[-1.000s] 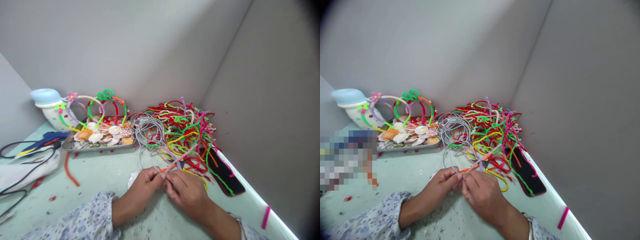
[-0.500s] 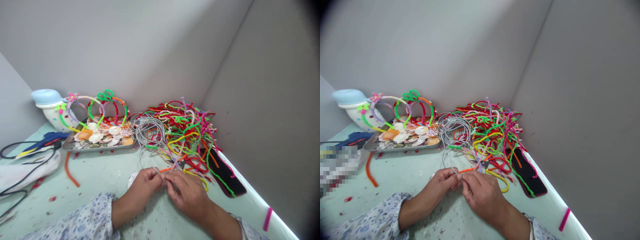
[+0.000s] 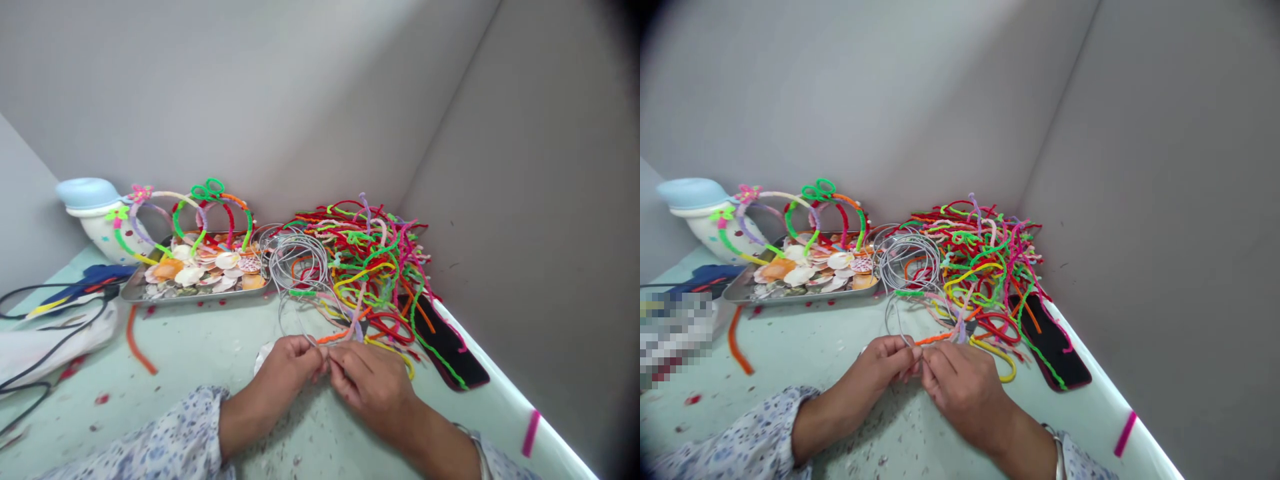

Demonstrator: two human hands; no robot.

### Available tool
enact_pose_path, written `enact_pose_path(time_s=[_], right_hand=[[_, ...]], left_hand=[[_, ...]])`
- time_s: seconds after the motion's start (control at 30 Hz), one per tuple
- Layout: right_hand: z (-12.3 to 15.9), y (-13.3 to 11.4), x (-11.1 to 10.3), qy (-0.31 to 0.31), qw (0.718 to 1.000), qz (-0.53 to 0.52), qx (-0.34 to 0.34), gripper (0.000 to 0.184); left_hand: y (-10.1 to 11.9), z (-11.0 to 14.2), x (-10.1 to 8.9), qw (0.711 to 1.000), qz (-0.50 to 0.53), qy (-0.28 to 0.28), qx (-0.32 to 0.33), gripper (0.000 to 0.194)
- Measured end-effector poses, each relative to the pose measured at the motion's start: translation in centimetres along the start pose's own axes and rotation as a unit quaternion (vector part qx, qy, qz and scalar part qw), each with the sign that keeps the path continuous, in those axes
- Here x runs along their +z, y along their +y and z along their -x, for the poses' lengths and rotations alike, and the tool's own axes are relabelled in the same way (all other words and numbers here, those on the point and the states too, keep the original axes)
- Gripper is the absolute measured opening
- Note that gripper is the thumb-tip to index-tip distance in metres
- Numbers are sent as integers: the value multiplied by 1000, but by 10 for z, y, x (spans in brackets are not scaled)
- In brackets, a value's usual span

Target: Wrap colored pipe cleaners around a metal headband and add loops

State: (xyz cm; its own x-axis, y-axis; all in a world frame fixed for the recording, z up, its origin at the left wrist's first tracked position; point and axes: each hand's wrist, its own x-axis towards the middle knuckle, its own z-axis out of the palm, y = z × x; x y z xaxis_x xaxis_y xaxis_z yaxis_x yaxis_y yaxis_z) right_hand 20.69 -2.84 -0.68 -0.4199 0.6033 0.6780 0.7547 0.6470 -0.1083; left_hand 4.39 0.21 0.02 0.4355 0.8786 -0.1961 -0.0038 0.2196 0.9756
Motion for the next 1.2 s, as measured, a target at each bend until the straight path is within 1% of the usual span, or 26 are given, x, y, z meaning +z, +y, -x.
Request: enact_pose_path(time_s=[0.1, 0.2, 0.3, 0.37, 0.43, 0.5, 0.57, 0.63, 0.7, 0.83, 1.0, 1.13, 1.2], right_hand=[[-1, 1, -1, 3, 1000, -2, -2, 7], [-2, 4, -1, 10, 1000, -9, 15, 8], [-2, 9, 0, 34, 999, -15, 38, 7], [-1, 13, 1, 55, 997, -13, 47, 7], [-1, 15, 1, 68, 996, -11, 53, 8], [0, 16, 1, 68, 996, -15, 59, 8], [1, 16, 1, 61, 996, -23, 58, 9], [1, 15, 1, 53, 997, -26, 52, 10], [2, 13, 2, 47, 997, -24, 49, 10], [2, 10, 2, 31, 998, -30, 48, 8], [4, 12, 1, 9, 997, -62, 46, 11], [4, 13, 0, -8, 995, -88, 34, 15], [4, 13, 0, -11, 995, -97, 28, 15]], left_hand=[[1, 1, 1, 1000, 10, -5, -8, 21], [4, 2, 0, 1000, 3, -25, -4, 24], [8, 4, -2, 997, -52, -32, 48, 28], [10, 6, -4, 987, -118, -9, 106, 26], [10, 8, -6, 962, -201, 35, 180, 19], [9, 9, -9, 921, -276, 74, 266, 13], [6, 8, -10, 873, -331, 102, 343, 16], [5, 7, -11, 837, -371, 114, 385, 24], [3, 6, -12, 821, -397, 110, 395, 27], [2, 3, -13, 821, -407, 78, 394, 22], [0, 1, -16, 819, -409, 59, 399, 16], [-2, 1, -17, 832, -396, 36, 386, 6], [-2, 2, -17, 839, -395, 29, 373, 4]])
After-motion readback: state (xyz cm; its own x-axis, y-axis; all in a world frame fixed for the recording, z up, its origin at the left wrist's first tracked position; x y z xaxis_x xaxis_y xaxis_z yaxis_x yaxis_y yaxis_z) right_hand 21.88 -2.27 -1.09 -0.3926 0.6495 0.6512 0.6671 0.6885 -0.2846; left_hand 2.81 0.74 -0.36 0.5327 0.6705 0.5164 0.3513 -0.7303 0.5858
